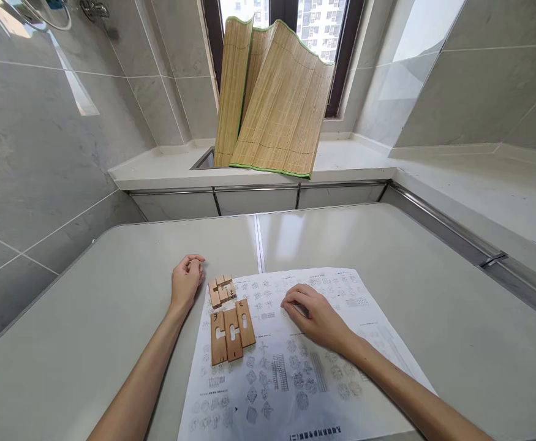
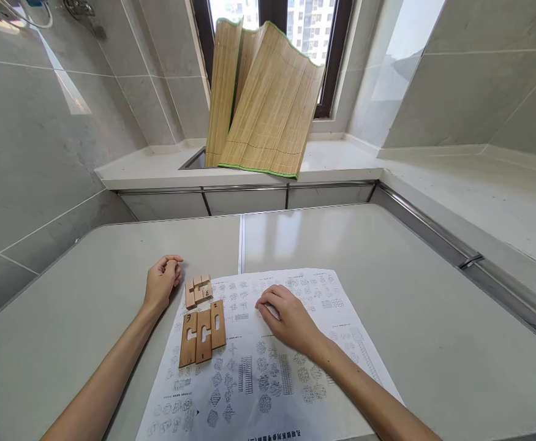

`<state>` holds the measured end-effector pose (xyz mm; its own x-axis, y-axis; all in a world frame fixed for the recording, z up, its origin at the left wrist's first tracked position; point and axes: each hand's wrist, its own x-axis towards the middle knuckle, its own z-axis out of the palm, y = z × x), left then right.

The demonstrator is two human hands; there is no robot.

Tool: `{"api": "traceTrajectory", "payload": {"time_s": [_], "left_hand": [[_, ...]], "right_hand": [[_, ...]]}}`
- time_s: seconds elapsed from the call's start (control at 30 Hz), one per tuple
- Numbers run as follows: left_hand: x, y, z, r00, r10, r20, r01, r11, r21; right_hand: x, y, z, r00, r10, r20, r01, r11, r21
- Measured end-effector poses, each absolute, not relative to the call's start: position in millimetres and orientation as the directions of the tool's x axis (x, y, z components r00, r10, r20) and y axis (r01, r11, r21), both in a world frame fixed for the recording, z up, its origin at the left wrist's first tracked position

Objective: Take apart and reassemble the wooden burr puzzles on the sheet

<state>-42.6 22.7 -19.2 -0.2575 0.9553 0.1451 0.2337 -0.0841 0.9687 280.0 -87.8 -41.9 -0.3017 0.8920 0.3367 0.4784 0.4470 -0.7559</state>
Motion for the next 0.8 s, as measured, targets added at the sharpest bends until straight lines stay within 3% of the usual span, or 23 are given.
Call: {"api": "traceTrajectory", "payload": {"time_s": [0.8], "left_hand": [[-43.1, -3.9, -4.7, -0.23, 0.965, 0.127, 0.528, 0.014, 0.849]], "right_hand": [[272.6, -85.4, -38.7, -0.31, 0.876, 0.369, 0.458, 0.478, -0.749]]}}
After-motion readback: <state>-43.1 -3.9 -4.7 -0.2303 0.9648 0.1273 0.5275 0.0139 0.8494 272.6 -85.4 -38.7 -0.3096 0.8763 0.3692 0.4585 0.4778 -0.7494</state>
